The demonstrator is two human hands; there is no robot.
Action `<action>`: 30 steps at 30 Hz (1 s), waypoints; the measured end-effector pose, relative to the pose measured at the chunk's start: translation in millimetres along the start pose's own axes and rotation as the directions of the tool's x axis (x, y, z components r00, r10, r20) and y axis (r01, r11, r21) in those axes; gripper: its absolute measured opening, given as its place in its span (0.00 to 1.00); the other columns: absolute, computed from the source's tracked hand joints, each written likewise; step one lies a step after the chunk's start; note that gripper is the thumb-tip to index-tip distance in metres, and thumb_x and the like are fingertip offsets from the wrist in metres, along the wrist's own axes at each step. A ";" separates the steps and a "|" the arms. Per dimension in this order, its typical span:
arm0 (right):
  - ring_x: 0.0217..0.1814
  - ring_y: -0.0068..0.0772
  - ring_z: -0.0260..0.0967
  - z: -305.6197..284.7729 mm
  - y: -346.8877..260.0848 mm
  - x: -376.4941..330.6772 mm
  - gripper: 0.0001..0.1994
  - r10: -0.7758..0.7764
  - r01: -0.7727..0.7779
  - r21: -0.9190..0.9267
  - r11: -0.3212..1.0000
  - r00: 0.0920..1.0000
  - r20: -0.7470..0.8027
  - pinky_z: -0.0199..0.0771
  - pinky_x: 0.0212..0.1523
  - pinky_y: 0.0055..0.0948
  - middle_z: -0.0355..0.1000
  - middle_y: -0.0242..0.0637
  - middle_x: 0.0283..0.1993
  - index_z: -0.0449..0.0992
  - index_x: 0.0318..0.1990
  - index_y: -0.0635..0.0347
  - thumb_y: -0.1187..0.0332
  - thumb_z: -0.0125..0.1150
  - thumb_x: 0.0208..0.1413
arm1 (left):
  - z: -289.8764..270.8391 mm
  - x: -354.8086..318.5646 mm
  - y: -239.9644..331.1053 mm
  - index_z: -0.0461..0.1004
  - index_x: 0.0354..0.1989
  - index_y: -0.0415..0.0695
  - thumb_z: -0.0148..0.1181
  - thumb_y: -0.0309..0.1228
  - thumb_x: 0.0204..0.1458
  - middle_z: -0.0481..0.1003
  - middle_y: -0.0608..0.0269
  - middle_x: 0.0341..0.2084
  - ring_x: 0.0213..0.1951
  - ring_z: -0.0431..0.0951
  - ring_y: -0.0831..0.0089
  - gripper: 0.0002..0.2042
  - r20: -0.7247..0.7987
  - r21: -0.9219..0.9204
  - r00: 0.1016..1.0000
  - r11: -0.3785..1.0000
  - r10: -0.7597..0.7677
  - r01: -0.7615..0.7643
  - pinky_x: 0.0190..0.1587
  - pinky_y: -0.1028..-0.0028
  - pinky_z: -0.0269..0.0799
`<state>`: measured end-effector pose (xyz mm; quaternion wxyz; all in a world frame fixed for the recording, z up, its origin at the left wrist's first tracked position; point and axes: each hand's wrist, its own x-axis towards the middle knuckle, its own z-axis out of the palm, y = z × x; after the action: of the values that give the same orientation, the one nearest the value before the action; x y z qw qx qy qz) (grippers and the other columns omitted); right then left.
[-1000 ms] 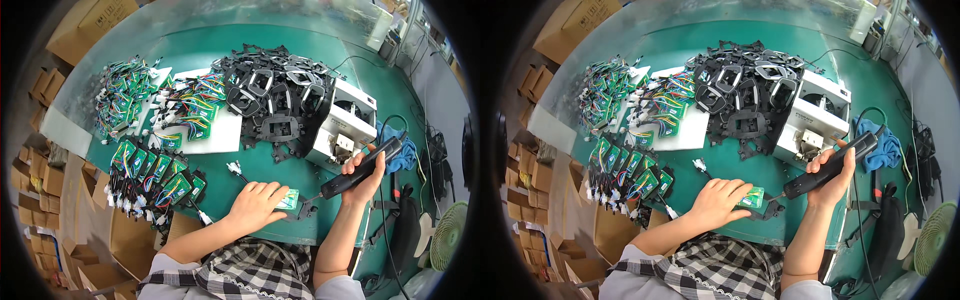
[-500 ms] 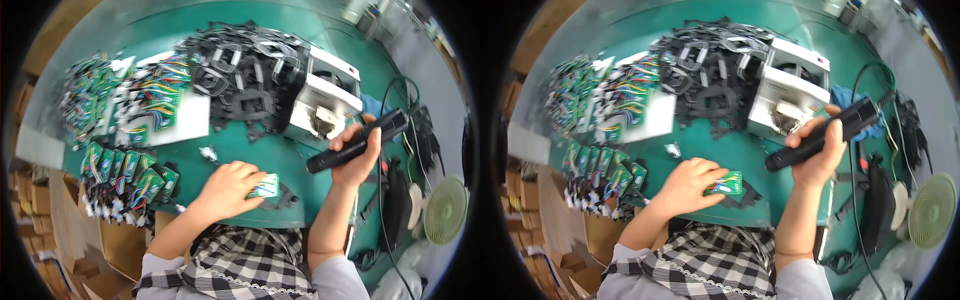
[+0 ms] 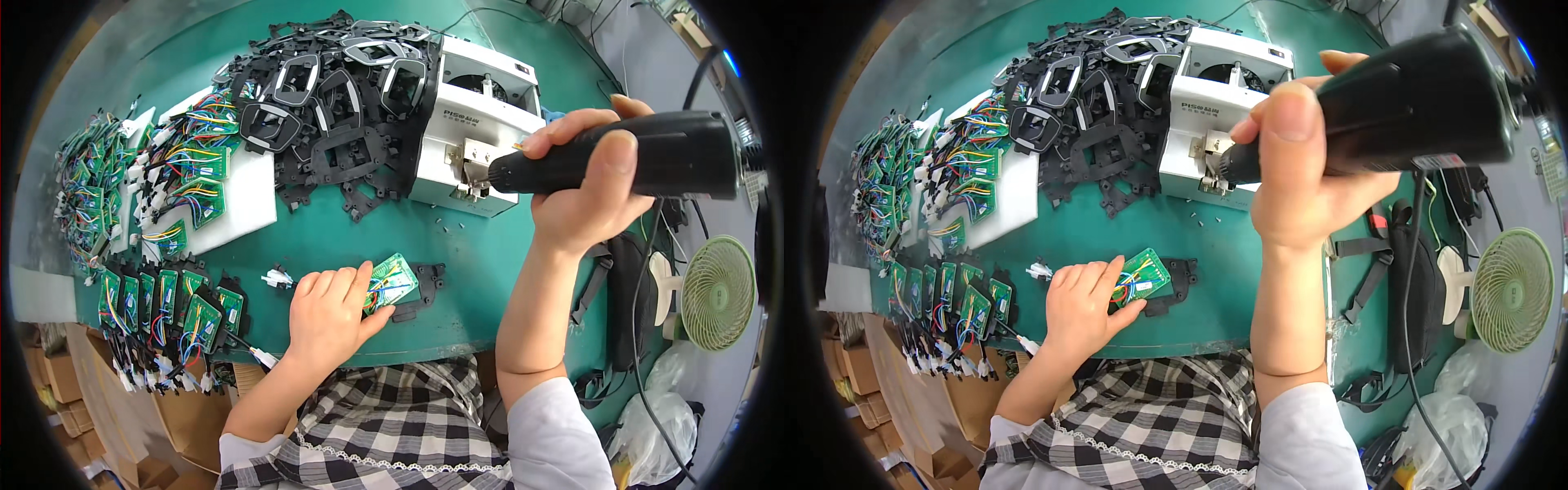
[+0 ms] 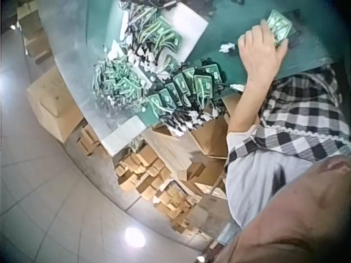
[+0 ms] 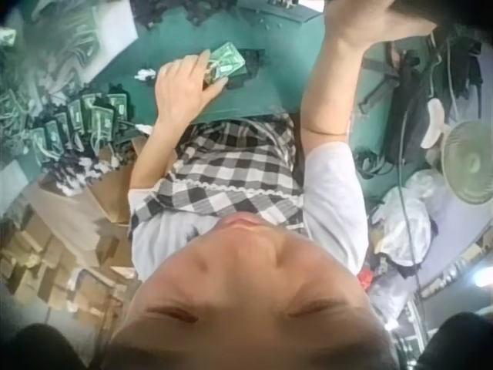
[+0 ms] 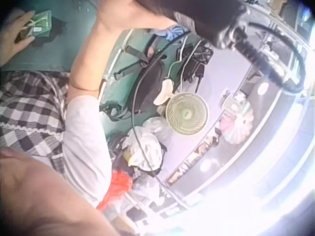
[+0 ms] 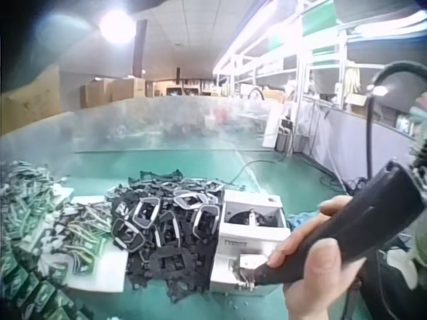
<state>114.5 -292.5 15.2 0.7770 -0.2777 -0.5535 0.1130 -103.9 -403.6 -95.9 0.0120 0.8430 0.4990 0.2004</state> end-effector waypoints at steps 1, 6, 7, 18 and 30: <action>0.16 0.22 0.67 1.6 0.7 -0.5 0.19 -0.007 0.007 -0.008 1.000 1.000 0.011 0.71 0.38 0.26 0.70 0.33 0.18 0.67 0.39 0.69 0.60 0.63 0.53 | 0.4 0.3 0.2 0.75 0.46 0.38 0.71 0.43 0.36 0.73 0.61 0.34 0.35 0.73 0.65 0.29 -0.016 0.006 1.000 1.000 -0.001 0.001 0.40 0.69 0.66; 0.17 0.19 0.68 7.0 2.9 -6.7 0.18 0.097 -0.096 0.077 0.992 0.995 -0.006 0.70 0.29 0.20 0.70 0.31 0.18 0.67 0.42 0.71 0.67 0.66 0.52 | 1.3 -0.2 -2.2 0.74 0.48 0.36 0.72 0.37 0.34 0.72 0.59 0.36 0.36 0.72 0.64 0.29 -0.069 -0.090 0.997 0.995 -0.039 0.033 0.38 0.67 0.69; 0.18 0.19 0.68 5.2 5.8 -6.9 0.19 0.080 -0.081 0.065 0.995 0.997 0.017 0.68 0.26 0.18 0.70 0.31 0.19 0.67 0.43 0.73 0.67 0.66 0.51 | 0.6 -0.2 -3.6 0.74 0.48 0.36 0.72 0.35 0.34 0.71 0.59 0.37 0.36 0.72 0.64 0.29 -0.076 -0.119 0.996 0.992 -0.053 0.043 0.38 0.67 0.70; 0.15 0.23 0.66 0.4 -15.6 -27.6 0.25 0.347 -0.360 0.089 0.929 0.928 0.134 0.66 0.21 0.19 0.69 0.35 0.18 0.63 0.46 0.75 0.57 0.61 0.55 | -3.4 2.6 -9.0 0.76 0.38 0.42 0.72 0.38 0.34 0.77 0.63 0.36 0.37 0.76 0.66 0.21 -0.191 -0.182 0.981 0.982 0.018 -0.054 0.42 0.66 0.68; 0.15 0.31 0.65 -10.8 -9.3 -64.6 0.31 0.373 -0.396 0.039 0.918 0.890 0.264 0.71 0.16 0.28 0.67 0.43 0.22 0.59 0.52 0.70 0.51 0.60 0.54 | 4.3 8.4 -6.3 0.78 0.39 0.46 0.71 0.40 0.35 0.76 0.68 0.37 0.37 0.73 0.69 0.21 -0.055 -0.203 0.994 0.974 0.094 -0.103 0.48 0.64 0.62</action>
<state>99.9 -334.6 -33.7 0.6749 -0.3292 -0.5756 0.3239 -104.2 -392.6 -98.5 0.0778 0.8564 0.4332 0.2699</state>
